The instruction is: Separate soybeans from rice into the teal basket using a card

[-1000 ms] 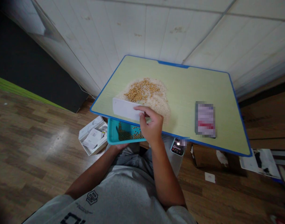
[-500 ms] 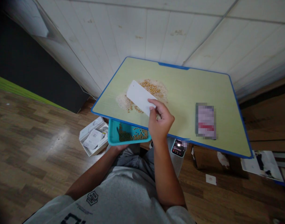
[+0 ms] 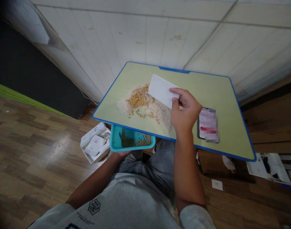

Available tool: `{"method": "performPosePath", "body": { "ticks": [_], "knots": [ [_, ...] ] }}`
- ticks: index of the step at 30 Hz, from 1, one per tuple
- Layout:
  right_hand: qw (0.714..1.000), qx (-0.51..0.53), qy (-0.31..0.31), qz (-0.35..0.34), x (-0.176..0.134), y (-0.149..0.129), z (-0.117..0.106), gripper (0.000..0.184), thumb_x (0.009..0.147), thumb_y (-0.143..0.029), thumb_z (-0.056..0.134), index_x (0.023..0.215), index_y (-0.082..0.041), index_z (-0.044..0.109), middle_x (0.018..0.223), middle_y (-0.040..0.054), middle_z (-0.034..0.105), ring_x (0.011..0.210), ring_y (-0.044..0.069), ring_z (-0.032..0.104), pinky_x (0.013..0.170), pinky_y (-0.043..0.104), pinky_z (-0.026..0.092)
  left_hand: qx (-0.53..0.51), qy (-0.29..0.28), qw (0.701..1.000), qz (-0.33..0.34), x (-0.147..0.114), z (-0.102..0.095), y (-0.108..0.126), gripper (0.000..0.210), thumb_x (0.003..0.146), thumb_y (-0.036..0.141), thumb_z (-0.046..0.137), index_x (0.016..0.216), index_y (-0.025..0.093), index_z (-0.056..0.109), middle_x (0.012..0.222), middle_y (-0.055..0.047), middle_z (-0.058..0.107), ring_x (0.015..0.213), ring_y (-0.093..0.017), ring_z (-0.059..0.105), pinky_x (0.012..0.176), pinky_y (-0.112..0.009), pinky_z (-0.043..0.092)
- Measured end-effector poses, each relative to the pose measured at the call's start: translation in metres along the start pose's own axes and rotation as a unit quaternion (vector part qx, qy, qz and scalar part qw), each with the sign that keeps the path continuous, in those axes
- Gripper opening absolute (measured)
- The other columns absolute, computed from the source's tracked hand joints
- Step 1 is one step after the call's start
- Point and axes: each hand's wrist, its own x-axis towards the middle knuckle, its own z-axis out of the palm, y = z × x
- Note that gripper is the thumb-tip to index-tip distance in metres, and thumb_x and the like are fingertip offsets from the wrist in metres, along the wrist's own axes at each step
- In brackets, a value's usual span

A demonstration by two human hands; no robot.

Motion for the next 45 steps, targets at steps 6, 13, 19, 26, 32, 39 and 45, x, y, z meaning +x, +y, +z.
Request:
{"method": "performPosePath", "body": {
  "ticks": [6,13,19,26,32,39,45],
  "knots": [
    [0.995,0.001,-0.092,-0.023,0.039,0.008,0.008,0.015,0.091,-0.022,0.069,0.101,-0.026,0.080,0.101,0.0010,0.081,0.088,0.018,0.075,0.086,0.037,0.067,-0.032,-0.094,0.995,0.010,0.000,0.013,0.001,0.093,0.091,0.076,0.045,0.166,0.023,0.033,0.174,-0.007,0.038,0.161,-0.038,0.036,0.128,-0.066,0.039],
    [0.987,0.023,-0.156,-0.023,0.060,0.018,0.026,0.014,0.087,-0.027,0.078,0.101,-0.024,0.079,0.100,-0.0003,0.081,0.091,0.018,0.076,0.088,0.035,0.069,-0.032,-0.066,0.997,-0.004,0.000,0.015,-0.004,0.092,0.097,0.069,0.042,0.171,0.023,0.014,0.177,-0.007,0.027,0.158,-0.041,0.040,0.124,-0.070,0.042],
    [0.984,0.059,-0.170,-0.004,0.074,0.038,0.030,0.019,0.080,-0.029,0.087,0.096,-0.023,0.078,0.101,-0.0008,0.081,0.095,0.020,0.078,0.091,0.039,0.069,-0.028,0.007,1.000,0.010,0.002,0.007,-0.008,0.091,0.100,0.065,0.027,0.171,0.020,-0.006,0.179,-0.007,-0.003,0.156,-0.043,0.043,0.122,-0.067,0.045],
    [0.986,0.021,-0.159,-0.056,0.069,0.057,0.027,0.017,0.089,-0.034,0.078,0.103,-0.024,0.077,0.104,-0.0002,0.081,0.096,0.019,0.079,0.088,0.036,0.069,-0.031,-0.005,0.999,0.008,0.002,0.014,-0.007,0.095,0.098,0.069,0.032,0.171,0.022,-0.008,0.180,-0.006,-0.001,0.158,-0.044,0.039,0.121,-0.068,0.046],
    [0.988,0.046,-0.142,-0.035,0.069,0.060,0.024,0.020,0.084,-0.033,0.084,0.101,-0.025,0.076,0.105,-0.0001,0.081,0.098,0.021,0.079,0.089,0.039,0.069,-0.029,-0.019,0.999,0.006,0.005,0.006,-0.009,0.095,0.099,0.067,0.033,0.171,0.021,-0.009,0.179,-0.007,0.006,0.155,-0.043,0.045,0.121,-0.069,0.046],
    [0.981,0.117,-0.146,0.040,0.065,0.051,0.027,0.023,0.078,-0.015,0.083,0.099,-0.023,0.077,0.104,0.0001,0.078,0.108,0.023,0.075,0.097,0.044,0.067,-0.025,-0.037,0.999,0.012,0.008,-0.003,-0.011,0.100,0.095,0.072,0.041,0.172,0.024,-0.003,0.178,-0.009,0.023,0.156,-0.043,0.044,0.123,-0.070,0.043],
    [0.982,0.084,-0.165,0.026,0.060,0.051,0.028,0.030,0.079,-0.010,0.079,0.104,-0.026,0.078,0.101,-0.0012,0.077,0.091,0.016,0.074,0.088,0.036,0.069,-0.024,-0.031,0.999,0.006,0.007,0.001,-0.010,0.102,0.094,0.074,0.040,0.172,0.025,-0.002,0.180,-0.005,0.007,0.159,-0.044,0.037,0.124,-0.070,0.041]
  ]
}}
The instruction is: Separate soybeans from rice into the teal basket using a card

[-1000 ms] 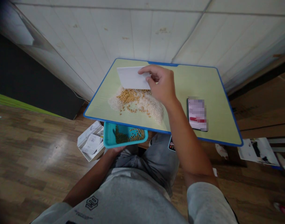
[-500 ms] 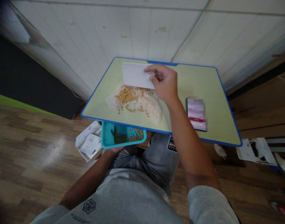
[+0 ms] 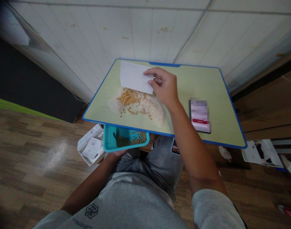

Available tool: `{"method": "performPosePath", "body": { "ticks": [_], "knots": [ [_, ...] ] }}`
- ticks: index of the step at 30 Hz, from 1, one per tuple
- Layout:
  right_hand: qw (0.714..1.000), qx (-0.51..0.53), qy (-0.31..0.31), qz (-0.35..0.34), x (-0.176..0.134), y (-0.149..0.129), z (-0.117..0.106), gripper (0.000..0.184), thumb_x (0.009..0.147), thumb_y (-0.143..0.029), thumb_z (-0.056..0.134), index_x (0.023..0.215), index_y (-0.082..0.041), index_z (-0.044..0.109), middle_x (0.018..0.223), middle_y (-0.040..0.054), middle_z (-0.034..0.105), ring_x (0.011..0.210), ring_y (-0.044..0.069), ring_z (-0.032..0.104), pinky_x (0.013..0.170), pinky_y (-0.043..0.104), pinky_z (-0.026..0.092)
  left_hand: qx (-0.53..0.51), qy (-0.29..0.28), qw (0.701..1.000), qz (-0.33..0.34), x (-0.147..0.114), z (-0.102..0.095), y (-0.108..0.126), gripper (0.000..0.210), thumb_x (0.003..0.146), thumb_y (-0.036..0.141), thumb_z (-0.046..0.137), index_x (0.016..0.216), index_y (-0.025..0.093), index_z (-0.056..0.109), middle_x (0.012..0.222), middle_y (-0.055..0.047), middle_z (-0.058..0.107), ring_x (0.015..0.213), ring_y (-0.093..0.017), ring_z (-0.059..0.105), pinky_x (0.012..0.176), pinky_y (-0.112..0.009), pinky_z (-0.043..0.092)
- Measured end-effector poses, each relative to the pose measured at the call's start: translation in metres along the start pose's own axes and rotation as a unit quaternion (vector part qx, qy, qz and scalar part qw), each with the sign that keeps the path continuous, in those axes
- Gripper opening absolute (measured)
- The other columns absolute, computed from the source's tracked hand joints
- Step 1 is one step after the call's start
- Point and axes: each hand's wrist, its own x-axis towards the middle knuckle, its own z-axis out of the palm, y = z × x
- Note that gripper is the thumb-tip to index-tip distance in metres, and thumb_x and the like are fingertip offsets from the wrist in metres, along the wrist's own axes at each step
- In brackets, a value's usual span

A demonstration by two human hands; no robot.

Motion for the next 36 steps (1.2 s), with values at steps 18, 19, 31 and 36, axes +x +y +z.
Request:
{"method": "performPosePath", "body": {
  "ticks": [18,19,31,36],
  "knots": [
    [0.993,-0.107,-0.032,-0.040,-0.009,-0.011,0.001,0.021,0.090,-0.016,0.066,0.102,-0.025,0.081,0.097,0.0007,0.079,0.082,0.018,0.070,0.084,0.035,0.062,-0.018,0.051,0.999,-0.007,0.004,-0.006,-0.003,0.100,0.091,0.068,0.057,0.172,0.029,0.014,0.173,-0.001,0.029,0.157,-0.042,0.040,0.111,-0.064,0.059],
    [0.992,-0.109,-0.039,-0.042,-0.009,-0.011,0.002,0.022,0.090,-0.015,0.065,0.102,-0.025,0.081,0.097,0.0006,0.079,0.082,0.018,0.070,0.084,0.035,0.062,-0.007,0.047,0.999,-0.006,0.004,-0.007,-0.002,0.098,0.090,0.070,0.056,0.171,0.029,0.018,0.172,0.000,0.032,0.158,-0.041,0.039,0.110,-0.061,0.061],
    [0.992,-0.093,-0.059,-0.053,-0.008,-0.016,-0.006,0.012,0.093,-0.023,0.067,0.092,-0.025,0.079,0.092,0.0006,0.078,0.079,0.017,0.070,0.079,0.034,0.061,-0.040,0.036,0.998,-0.016,0.001,0.002,0.000,0.097,0.091,0.059,0.060,0.171,0.030,0.015,0.167,-0.004,0.043,0.154,-0.044,0.045,0.110,-0.068,0.058],
    [0.994,-0.097,-0.022,-0.049,-0.004,-0.008,-0.007,0.009,0.094,-0.026,0.068,0.095,-0.026,0.078,0.090,0.0006,0.075,0.085,0.018,0.072,0.085,0.036,0.063,-0.012,0.033,0.999,-0.013,0.001,0.000,-0.001,0.091,0.092,0.056,0.059,0.170,0.028,0.023,0.162,-0.005,0.052,0.154,-0.041,0.046,0.113,-0.064,0.058]
  ]
}}
